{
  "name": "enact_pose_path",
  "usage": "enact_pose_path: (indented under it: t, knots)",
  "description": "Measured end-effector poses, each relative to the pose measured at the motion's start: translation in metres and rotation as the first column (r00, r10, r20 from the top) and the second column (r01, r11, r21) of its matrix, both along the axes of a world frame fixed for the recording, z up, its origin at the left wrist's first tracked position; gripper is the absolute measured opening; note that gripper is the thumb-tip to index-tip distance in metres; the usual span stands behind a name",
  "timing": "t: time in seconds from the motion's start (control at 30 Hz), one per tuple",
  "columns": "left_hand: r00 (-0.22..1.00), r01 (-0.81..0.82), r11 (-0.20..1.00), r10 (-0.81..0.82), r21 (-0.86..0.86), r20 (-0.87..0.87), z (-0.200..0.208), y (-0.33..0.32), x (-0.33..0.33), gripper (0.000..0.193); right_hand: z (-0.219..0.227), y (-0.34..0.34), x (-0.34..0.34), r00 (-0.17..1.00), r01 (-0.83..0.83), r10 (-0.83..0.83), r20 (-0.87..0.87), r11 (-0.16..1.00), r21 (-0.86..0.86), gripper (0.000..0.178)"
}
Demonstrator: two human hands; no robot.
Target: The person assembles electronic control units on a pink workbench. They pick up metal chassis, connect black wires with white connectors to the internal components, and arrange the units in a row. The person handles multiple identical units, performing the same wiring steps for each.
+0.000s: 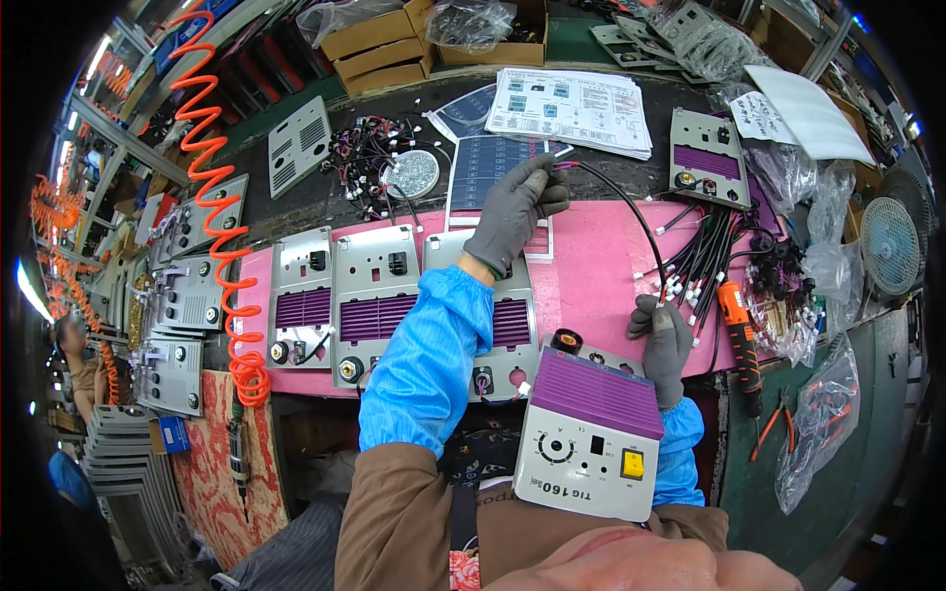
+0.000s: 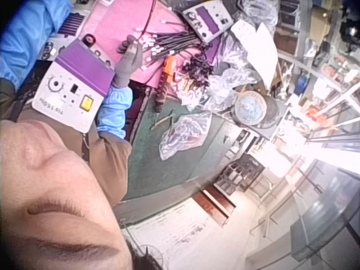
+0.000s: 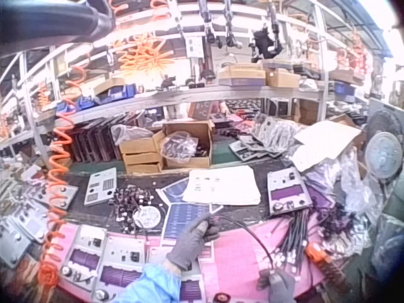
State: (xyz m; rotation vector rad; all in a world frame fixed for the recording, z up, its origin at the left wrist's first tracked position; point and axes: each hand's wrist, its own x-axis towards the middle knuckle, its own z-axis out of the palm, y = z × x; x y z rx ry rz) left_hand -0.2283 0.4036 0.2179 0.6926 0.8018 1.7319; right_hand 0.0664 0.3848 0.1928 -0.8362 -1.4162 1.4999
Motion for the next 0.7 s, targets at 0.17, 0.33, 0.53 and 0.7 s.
enact_pose_path:
  t: [0.17, 0.33, 0.53, 0.7]
  knots:
    - [1.000, 0.004, 1.000, -0.004, 0.007, -0.003, -0.0002, 0.0001, -0.0005, 0.040, -0.0012, 0.0004, 0.0002, 1.000, -0.002, 0.002, -0.007, 1.000, -0.004, 0.036]
    - [1.000, -0.001, 1.000, 0.001, -0.001, -0.019, 0.0016, -0.0002, 0.0006, 0.040, -0.0005, 0.0002, 0.0007, 1.000, 0.000, 0.000, 0.002, 1.000, -0.010, 0.036]
    - [1.000, -0.001, 1.000, 0.001, 0.000, -0.023, 0.0018, -0.0004, 0.0006, 0.039, -0.0006, 0.0003, 0.0004, 1.000, -0.007, 0.007, -0.015, 1.000, -0.011, 0.037]
    - [1.000, 0.002, 1.000, -0.002, 0.006, -0.019, 0.0008, -0.0002, 0.0000, 0.040, 0.0006, -0.0003, 0.0003, 1.000, -0.003, 0.003, -0.004, 1.000, -0.012, 0.037]
